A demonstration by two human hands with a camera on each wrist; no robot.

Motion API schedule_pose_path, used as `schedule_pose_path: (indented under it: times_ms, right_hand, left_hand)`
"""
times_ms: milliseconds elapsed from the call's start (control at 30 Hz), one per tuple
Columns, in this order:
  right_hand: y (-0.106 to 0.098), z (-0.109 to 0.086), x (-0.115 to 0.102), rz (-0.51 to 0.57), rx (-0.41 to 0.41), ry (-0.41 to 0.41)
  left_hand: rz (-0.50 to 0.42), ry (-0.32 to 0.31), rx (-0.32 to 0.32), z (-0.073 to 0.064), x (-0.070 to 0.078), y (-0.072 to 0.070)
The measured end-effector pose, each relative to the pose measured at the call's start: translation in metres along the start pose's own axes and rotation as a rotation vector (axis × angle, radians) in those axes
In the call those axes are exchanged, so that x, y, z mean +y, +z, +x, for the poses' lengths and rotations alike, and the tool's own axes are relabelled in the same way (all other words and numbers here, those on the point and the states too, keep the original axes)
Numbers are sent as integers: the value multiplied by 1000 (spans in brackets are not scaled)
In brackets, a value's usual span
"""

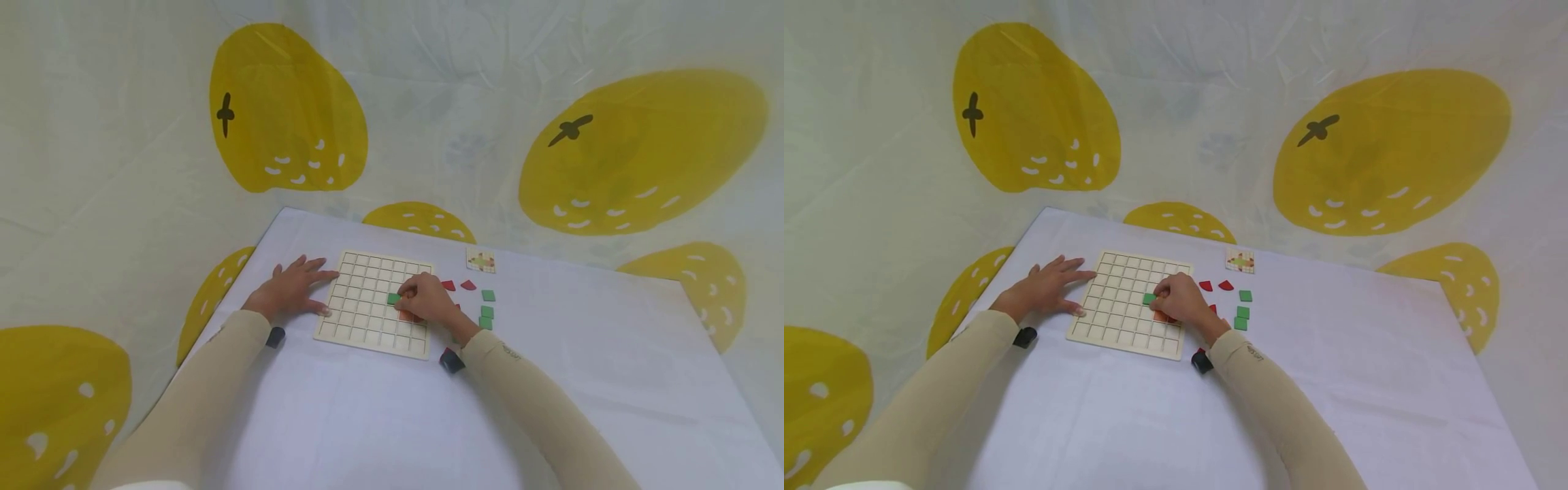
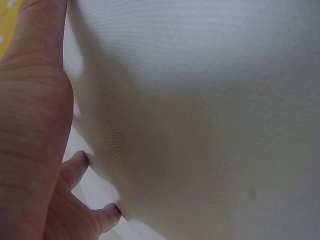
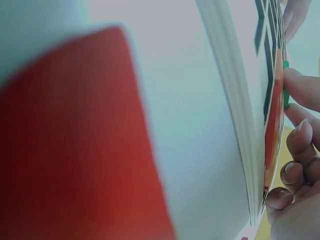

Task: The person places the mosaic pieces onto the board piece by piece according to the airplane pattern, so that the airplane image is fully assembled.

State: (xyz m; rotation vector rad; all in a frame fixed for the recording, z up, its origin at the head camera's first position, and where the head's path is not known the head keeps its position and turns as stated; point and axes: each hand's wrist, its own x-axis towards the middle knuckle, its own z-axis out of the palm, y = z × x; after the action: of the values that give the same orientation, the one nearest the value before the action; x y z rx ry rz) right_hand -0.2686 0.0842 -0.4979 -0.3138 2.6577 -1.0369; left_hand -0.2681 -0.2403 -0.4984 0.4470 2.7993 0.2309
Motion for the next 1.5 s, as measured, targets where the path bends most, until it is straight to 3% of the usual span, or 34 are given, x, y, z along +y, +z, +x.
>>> schedule_pose_path:
  times_ms: [800,1100,1267,1500]
  right_hand:
    - [-1,-3,3,-3,28,-15]
    - [-16,-7,17,-5,32,-62]
    - [-29,-15,22,11,26,-14]
    - [-44,-31,42,-78,31,38]
  left_hand:
    - [-8,-16,-23,-3,7,-4]
    - [-1,-18,-22,-4,4,-4]
    - [2,-25,-12,-4,3,-4]
    - [-2,-10,-10,-5,7,-4]
